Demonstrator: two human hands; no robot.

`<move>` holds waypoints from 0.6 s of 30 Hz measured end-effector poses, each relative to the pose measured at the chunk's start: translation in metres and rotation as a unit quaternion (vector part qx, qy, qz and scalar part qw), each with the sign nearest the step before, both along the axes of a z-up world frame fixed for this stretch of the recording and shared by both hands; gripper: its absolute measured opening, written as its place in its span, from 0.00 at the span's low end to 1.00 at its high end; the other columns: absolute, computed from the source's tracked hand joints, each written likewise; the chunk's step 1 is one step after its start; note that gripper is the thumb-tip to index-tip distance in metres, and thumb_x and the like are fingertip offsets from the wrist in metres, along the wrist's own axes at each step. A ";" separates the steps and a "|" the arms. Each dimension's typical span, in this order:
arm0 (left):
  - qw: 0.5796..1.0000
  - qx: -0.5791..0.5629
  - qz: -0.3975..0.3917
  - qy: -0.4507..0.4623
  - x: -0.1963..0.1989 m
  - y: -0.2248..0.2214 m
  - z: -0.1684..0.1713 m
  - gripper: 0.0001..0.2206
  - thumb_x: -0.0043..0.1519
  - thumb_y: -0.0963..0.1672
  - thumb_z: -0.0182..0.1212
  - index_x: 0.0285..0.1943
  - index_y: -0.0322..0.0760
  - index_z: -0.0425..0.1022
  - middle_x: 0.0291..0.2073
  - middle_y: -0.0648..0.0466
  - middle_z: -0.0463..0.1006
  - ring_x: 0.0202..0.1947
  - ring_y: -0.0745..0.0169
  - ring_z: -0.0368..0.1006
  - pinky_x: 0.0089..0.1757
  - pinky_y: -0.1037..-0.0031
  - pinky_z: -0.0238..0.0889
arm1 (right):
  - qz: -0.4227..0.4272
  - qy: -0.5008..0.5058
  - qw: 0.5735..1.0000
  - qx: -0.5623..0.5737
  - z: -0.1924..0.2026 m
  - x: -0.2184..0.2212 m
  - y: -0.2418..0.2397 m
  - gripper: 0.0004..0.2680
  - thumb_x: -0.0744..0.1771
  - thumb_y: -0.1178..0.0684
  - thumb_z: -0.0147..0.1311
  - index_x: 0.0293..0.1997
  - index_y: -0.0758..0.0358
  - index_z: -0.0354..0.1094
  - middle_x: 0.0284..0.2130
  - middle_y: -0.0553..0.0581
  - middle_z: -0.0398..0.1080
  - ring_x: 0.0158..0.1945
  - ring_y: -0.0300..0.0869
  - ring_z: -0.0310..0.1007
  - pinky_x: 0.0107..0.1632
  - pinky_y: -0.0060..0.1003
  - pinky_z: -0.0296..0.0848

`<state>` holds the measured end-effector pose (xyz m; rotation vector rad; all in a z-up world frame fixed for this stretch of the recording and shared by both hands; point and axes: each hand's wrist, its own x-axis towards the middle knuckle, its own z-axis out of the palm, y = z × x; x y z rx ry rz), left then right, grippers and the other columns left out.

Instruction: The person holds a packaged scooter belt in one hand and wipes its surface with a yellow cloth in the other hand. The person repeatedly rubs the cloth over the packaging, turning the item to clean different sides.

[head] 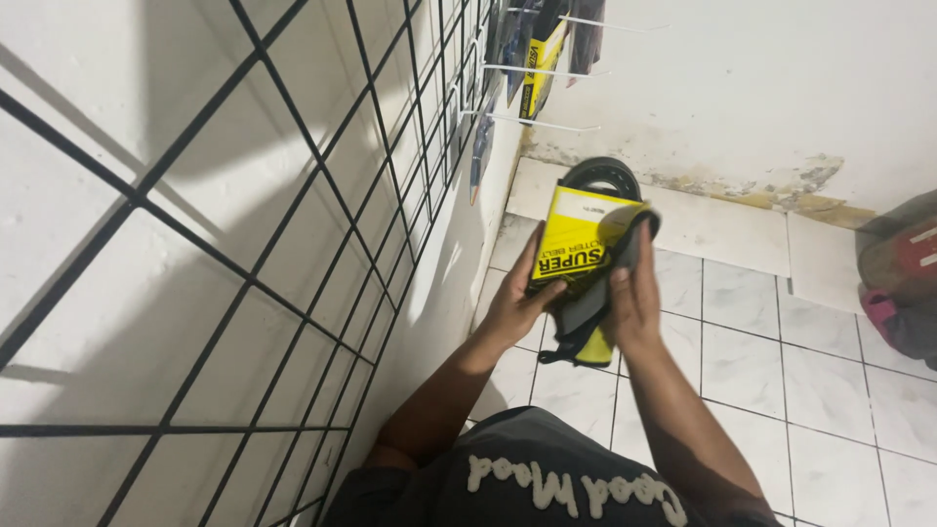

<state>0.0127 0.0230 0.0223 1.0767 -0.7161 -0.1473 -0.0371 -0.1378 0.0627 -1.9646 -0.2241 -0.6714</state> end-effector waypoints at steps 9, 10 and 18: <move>0.997 0.049 -0.043 -0.029 0.002 0.010 0.004 0.37 0.67 0.42 0.57 0.83 0.50 0.37 0.70 0.39 0.59 0.57 0.43 0.70 0.46 0.59 0.75 | 0.068 -0.069 0.995 -0.038 0.059 0.025 -0.028 0.18 0.74 0.54 0.35 0.75 0.69 0.51 0.69 0.71 0.55 0.73 0.64 0.51 0.72 0.60 0.50; 0.997 0.050 -0.044 -0.026 0.003 0.011 0.005 0.37 0.67 0.42 0.57 0.83 0.50 0.37 0.70 0.39 0.59 0.57 0.43 0.70 0.46 0.59 0.75 | 0.067 -0.067 0.995 -0.036 0.061 0.028 -0.034 0.18 0.74 0.54 0.35 0.75 0.69 0.51 0.69 0.71 0.55 0.73 0.64 0.51 0.72 0.60 0.50; 0.993 0.085 -0.070 -0.035 0.020 0.018 -0.011 0.36 0.67 0.41 0.58 0.83 0.52 0.41 0.70 0.38 0.60 0.52 0.40 0.73 0.42 0.63 0.78 | 0.181 -0.004 0.969 -0.166 0.126 0.032 -0.047 0.13 0.72 0.60 0.41 0.63 0.72 0.67 0.53 0.73 0.70 0.58 0.68 0.70 0.60 0.59 0.65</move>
